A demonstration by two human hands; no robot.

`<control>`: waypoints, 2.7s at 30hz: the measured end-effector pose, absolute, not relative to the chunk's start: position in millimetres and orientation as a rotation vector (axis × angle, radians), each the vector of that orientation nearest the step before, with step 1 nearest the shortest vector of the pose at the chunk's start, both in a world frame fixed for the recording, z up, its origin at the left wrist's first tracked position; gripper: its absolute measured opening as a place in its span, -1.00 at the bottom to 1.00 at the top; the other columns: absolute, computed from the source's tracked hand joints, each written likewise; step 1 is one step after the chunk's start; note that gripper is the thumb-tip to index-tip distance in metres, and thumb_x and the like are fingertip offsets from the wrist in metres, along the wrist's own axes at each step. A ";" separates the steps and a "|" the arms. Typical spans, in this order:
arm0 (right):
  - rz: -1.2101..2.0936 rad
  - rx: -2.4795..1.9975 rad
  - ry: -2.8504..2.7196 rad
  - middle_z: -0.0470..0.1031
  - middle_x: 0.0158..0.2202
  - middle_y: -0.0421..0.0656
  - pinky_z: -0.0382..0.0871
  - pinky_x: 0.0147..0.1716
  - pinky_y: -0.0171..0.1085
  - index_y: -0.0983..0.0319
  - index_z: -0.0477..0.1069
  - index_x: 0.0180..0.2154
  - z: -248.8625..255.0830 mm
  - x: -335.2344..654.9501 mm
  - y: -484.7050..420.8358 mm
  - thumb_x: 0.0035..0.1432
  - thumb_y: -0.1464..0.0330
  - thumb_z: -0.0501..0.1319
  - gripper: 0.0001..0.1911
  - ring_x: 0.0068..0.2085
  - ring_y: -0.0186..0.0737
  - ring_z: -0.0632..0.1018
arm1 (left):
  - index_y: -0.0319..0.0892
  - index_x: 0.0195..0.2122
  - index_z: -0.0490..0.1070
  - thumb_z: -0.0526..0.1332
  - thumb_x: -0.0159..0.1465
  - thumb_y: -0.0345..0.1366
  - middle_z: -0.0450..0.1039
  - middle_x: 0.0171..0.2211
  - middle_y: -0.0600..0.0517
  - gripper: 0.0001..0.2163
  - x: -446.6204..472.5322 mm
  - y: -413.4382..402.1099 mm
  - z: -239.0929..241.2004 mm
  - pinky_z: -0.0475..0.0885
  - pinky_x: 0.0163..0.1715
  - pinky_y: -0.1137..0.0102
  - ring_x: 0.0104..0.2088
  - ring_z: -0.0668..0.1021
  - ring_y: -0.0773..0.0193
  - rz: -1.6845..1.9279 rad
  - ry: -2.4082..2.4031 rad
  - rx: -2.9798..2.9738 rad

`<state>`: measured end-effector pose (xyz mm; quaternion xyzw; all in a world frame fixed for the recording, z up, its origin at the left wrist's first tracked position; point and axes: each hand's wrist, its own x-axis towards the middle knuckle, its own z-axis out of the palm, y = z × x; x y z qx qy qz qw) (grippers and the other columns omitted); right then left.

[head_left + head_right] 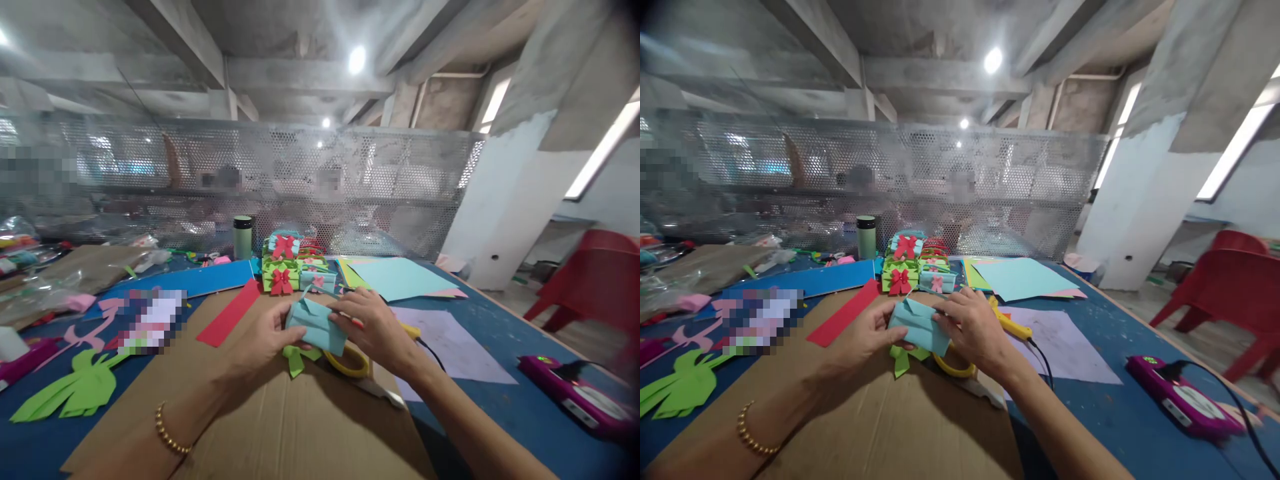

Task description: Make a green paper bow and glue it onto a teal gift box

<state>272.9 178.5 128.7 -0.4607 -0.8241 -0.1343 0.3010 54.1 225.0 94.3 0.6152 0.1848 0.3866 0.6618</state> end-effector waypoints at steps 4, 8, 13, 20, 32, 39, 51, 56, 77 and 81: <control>-0.263 -1.242 -2.141 0.55 -0.40 -0.15 0.21 -0.28 -0.22 0.20 0.60 -0.23 122.1 275.8 178.2 0.31 0.39 0.20 -0.83 -0.34 -0.21 0.43 | -0.26 0.01 0.44 0.38 0.17 -0.30 0.50 -0.07 -0.19 -0.62 55.0 225.0 92.3 0.55 -0.20 0.25 -0.15 0.58 0.10 0.855 0.448 1.419; -0.298 -1.224 -2.150 0.51 -0.45 -0.17 0.16 -0.35 -0.25 0.19 0.61 -0.29 120.8 274.3 178.1 0.34 0.37 0.17 -0.77 -0.39 -0.24 0.39 | -0.25 0.00 0.43 0.38 0.15 -0.32 0.51 -0.10 -0.17 -0.62 57.5 226.3 87.4 0.54 -0.21 0.25 -0.18 0.58 0.13 0.857 0.448 1.408; -0.488 -1.265 -2.184 0.47 -0.47 -0.13 0.16 -0.34 -0.22 0.25 0.53 -0.46 118.4 268.6 176.3 0.36 0.37 0.14 -0.66 -0.40 -0.23 0.37 | -0.22 0.04 0.41 0.35 0.18 -0.32 0.49 -0.10 -0.15 -0.61 60.5 228.7 74.6 0.52 -0.20 0.27 -0.16 0.56 0.14 0.872 0.437 1.452; -0.570 -1.310 -2.205 0.41 -0.37 -0.06 0.22 -0.39 -0.25 0.29 0.48 -0.39 113.8 260.2 168.7 0.36 0.42 0.09 -0.71 -0.38 -0.20 0.39 | -0.18 0.04 0.41 0.33 0.20 -0.31 0.49 -0.10 -0.11 -0.63 58.9 231.0 69.0 0.43 -0.12 0.27 -0.13 0.52 0.15 0.862 0.436 1.549; -0.417 -1.212 -2.159 0.48 -0.34 -0.12 0.27 -0.36 -0.29 0.25 0.38 -0.26 108.3 259.4 169.5 0.37 0.41 0.09 -0.87 -0.33 -0.21 0.47 | -0.20 -0.03 0.46 0.33 0.19 -0.27 0.48 -0.20 -0.08 -0.68 56.6 230.3 73.0 0.39 -0.22 0.34 -0.24 0.49 0.20 0.876 0.487 1.665; -0.409 -1.189 -2.160 0.47 -0.39 -0.15 0.24 -0.42 -0.33 0.25 0.41 -0.31 105.0 262.0 168.2 0.40 0.35 0.07 -0.76 -0.39 -0.28 0.47 | -0.16 0.05 0.45 0.35 0.18 -0.24 0.49 -0.14 -0.09 -0.60 57.4 230.6 71.5 0.39 -0.19 0.33 -0.19 0.50 0.15 0.882 0.484 1.635; -0.420 -1.011 -2.271 0.56 -0.20 -0.02 0.31 -0.20 -0.10 0.28 0.45 -0.05 102.5 246.9 161.0 0.33 0.51 0.06 -0.75 -0.20 -0.10 0.45 | -0.28 -0.29 0.54 0.37 0.13 -0.03 0.47 -0.39 -0.02 -0.64 62.4 228.8 82.1 0.33 -0.43 0.46 -0.41 0.45 0.31 0.995 0.702 1.433; -0.465 -0.986 -2.046 0.56 -0.23 -0.05 0.29 -0.23 -0.12 0.24 0.45 -0.08 111.1 255.3 161.0 0.33 0.54 0.05 -0.75 -0.23 -0.13 0.44 | -0.27 -0.25 0.52 0.39 0.10 -0.03 0.45 -0.42 0.00 -0.62 60.4 232.0 88.9 0.38 -0.50 0.45 -0.48 0.45 0.32 1.064 0.730 1.259; -0.645 -1.184 -1.910 0.50 -0.22 -0.04 0.34 -0.16 -0.10 0.20 0.53 -0.10 115.5 302.2 173.4 0.33 0.42 0.11 -0.77 -0.18 -0.08 0.47 | -0.23 -0.21 0.46 0.41 0.13 -0.17 0.48 -0.34 0.00 -0.70 53.1 231.3 101.4 0.51 -0.49 0.43 -0.43 0.53 0.31 1.066 0.662 1.043; -0.641 -1.926 -1.908 0.56 -0.23 0.05 0.32 -0.22 -0.11 0.26 0.56 -0.10 105.1 359.2 185.2 0.28 0.36 0.14 -0.73 -0.19 0.03 0.51 | -0.23 -0.18 0.44 0.36 0.21 -0.20 0.51 -0.25 -0.06 -0.75 47.5 242.8 98.7 0.59 -0.45 0.33 -0.39 0.57 0.26 1.061 0.692 0.946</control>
